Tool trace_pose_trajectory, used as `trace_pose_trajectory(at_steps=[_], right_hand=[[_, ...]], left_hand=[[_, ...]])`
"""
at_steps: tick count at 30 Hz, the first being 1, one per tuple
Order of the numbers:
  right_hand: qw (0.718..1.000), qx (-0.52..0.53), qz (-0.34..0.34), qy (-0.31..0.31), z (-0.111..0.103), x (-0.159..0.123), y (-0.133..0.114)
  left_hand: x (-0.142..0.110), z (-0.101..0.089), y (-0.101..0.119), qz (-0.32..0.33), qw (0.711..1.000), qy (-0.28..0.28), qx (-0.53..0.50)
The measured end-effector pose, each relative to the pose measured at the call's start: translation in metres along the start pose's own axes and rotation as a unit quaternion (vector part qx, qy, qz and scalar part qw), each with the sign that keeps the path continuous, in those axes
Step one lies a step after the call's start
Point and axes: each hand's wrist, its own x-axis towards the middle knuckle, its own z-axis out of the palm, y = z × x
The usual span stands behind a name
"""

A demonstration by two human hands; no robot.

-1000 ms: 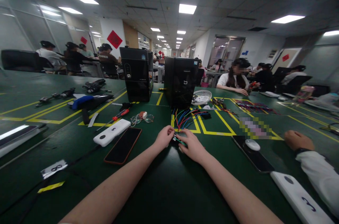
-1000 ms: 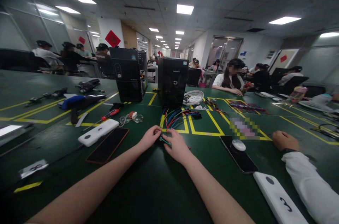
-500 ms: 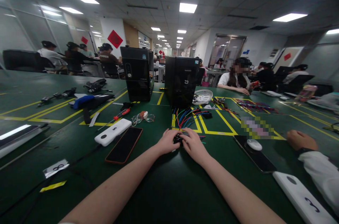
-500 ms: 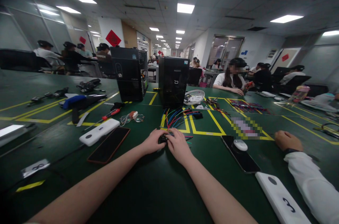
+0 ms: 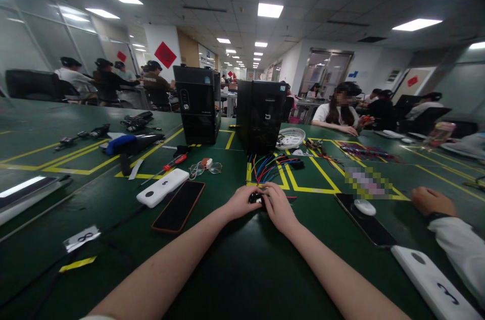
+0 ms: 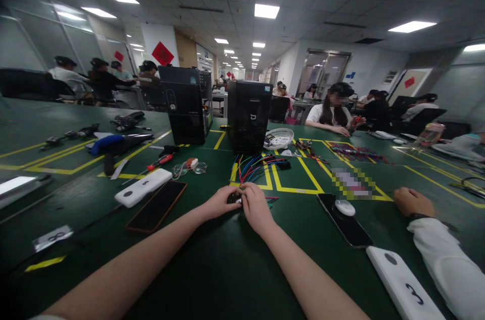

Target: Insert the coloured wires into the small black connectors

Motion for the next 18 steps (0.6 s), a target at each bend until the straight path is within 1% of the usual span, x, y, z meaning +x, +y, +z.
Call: trace_pose_trajectory(at_steps=[2,5,8,10,13,15,18], right_hand=[[1.000,0.002,-0.013,-0.003,-0.004,0.000,-0.002],[0.998,-0.005,-0.049,-0.043,-0.007,-0.001,-0.006],[0.997,-0.013,-0.052,-0.061,-0.007,-0.001,-0.006],[0.998,-0.020,-0.035,-0.042,-0.005,-0.001,-0.002],[0.999,-0.039,0.015,-0.006,-0.003,-0.001,0.010],[0.998,-0.057,0.040,-0.011,-0.002,-0.001,0.018],[0.996,-0.074,0.044,-0.034,-0.001,-0.001,0.025]], left_hand=[[0.000,0.001,-0.002,-0.007,1.000,0.021,-0.001],[0.001,0.004,-0.007,-0.021,0.997,0.070,-0.003],[0.001,0.005,-0.009,-0.035,0.996,0.086,0.004],[0.001,0.005,-0.009,-0.036,0.996,0.083,0.009],[0.000,0.004,-0.006,-0.024,0.997,0.066,0.012],[-0.001,0.002,-0.004,-0.015,0.999,0.045,0.003],[-0.001,0.001,-0.004,-0.008,1.000,0.022,-0.020]])
